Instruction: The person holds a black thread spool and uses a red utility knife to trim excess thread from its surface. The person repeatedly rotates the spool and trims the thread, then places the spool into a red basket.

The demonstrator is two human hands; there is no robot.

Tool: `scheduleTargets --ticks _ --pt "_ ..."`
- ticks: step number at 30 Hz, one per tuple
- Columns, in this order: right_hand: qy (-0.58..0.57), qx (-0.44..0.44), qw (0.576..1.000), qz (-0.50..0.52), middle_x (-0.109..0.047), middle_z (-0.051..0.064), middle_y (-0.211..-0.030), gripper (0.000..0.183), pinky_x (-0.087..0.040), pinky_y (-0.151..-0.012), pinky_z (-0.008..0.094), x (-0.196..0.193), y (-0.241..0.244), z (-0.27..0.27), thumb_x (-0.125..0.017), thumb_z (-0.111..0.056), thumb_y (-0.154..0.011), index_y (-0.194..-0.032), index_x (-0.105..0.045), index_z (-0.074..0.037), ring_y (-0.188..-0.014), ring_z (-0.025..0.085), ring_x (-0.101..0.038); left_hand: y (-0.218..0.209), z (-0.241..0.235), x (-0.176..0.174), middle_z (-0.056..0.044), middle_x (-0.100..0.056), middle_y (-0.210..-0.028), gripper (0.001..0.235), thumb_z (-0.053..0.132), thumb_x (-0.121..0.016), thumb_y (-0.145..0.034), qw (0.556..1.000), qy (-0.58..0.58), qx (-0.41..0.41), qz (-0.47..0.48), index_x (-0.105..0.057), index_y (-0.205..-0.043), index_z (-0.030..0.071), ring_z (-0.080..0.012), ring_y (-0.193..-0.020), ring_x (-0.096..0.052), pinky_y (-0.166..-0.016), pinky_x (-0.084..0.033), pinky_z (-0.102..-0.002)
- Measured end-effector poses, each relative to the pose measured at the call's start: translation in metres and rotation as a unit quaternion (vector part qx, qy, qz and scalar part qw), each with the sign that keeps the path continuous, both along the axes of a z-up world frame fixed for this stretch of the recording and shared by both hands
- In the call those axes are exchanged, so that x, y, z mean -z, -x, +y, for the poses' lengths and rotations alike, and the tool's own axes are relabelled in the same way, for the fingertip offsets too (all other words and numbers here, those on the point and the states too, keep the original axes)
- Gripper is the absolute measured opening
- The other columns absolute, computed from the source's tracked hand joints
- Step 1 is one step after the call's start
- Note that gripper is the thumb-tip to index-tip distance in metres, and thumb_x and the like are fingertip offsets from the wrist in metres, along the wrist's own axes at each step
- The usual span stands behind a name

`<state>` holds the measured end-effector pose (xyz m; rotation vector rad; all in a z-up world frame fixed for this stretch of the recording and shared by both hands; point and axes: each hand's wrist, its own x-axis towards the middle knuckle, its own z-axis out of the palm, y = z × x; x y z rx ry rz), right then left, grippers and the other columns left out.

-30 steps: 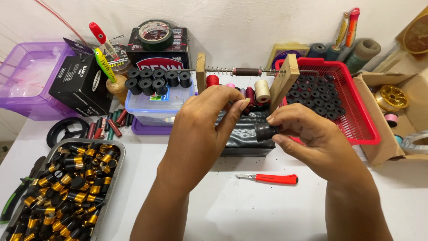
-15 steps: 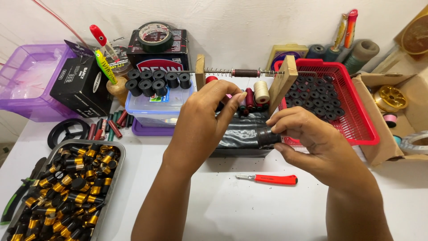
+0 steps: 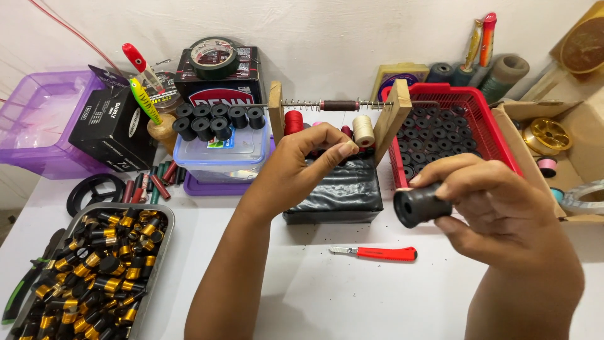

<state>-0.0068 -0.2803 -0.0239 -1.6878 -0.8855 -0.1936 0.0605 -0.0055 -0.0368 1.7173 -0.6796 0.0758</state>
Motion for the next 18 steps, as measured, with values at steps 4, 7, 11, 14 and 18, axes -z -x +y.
scheduleTargets --ticks 4,7,11,14,18 --pt "-0.023 0.034 0.999 0.007 -0.063 0.028 -0.12 0.031 -0.063 -0.097 0.037 -0.003 0.008 -0.013 -0.061 0.0 -0.084 -0.114 -0.052 -0.006 -0.118 0.029 -0.067 -0.002 -0.007 0.004 0.0 -0.072 -0.099 0.025 0.032 -0.057 -0.099 0.999 0.007 0.04 0.01 -0.068 -0.098 0.01 -0.0103 -0.097 -0.067 -0.09 -0.053 -0.026" --pt "-0.059 0.102 0.992 -0.046 -0.065 0.027 -0.112 0.03 -0.062 -0.096 0.036 0.001 0.007 -0.018 -0.058 -0.013 -0.086 -0.112 -0.049 -0.004 -0.113 0.031 -0.07 -0.001 -0.012 0.006 0.0 -0.074 -0.099 0.028 0.035 -0.057 -0.097 0.997 -0.01 0.059 0.055 -0.069 -0.1 0.011 -0.0101 -0.097 -0.068 -0.089 -0.054 -0.026" --pt "-0.129 0.1 0.986 -0.03 -0.062 0.025 -0.11 0.031 -0.069 -0.085 0.035 0.002 0.002 -0.024 -0.057 -0.017 -0.088 -0.117 -0.048 -0.007 -0.104 0.028 -0.069 -0.002 -0.018 0.013 -0.002 -0.074 -0.101 0.026 0.032 -0.056 -0.099 0.99 0.0 0.1 0.096 -0.068 -0.1 0.008 -0.0097 -0.098 -0.069 -0.088 -0.055 -0.024" --pt "-0.158 0.103 0.982 -0.005 -0.06 0.026 -0.11 0.029 -0.074 -0.091 0.045 0.001 0.0 -0.028 -0.056 -0.015 -0.091 -0.117 -0.047 -0.007 -0.106 0.031 -0.068 -0.002 -0.02 0.013 -0.002 -0.074 -0.1 0.026 0.031 -0.057 -0.099 0.989 -0.008 0.104 0.107 -0.067 -0.1 0.008 -0.01 -0.098 -0.07 -0.087 -0.056 -0.025" --pt "-0.18 0.128 0.975 0.031 -0.056 0.029 -0.115 0.03 -0.073 -0.101 0.054 -0.002 -0.002 -0.031 -0.053 -0.013 -0.092 -0.119 -0.042 -0.003 -0.115 0.036 -0.064 -0.001 -0.022 0.012 -0.001 -0.076 -0.101 0.025 0.033 -0.056 -0.098 0.989 -0.039 0.098 0.108 -0.068 -0.099 0.01 -0.0096 -0.099 -0.071 -0.088 -0.056 -0.025"
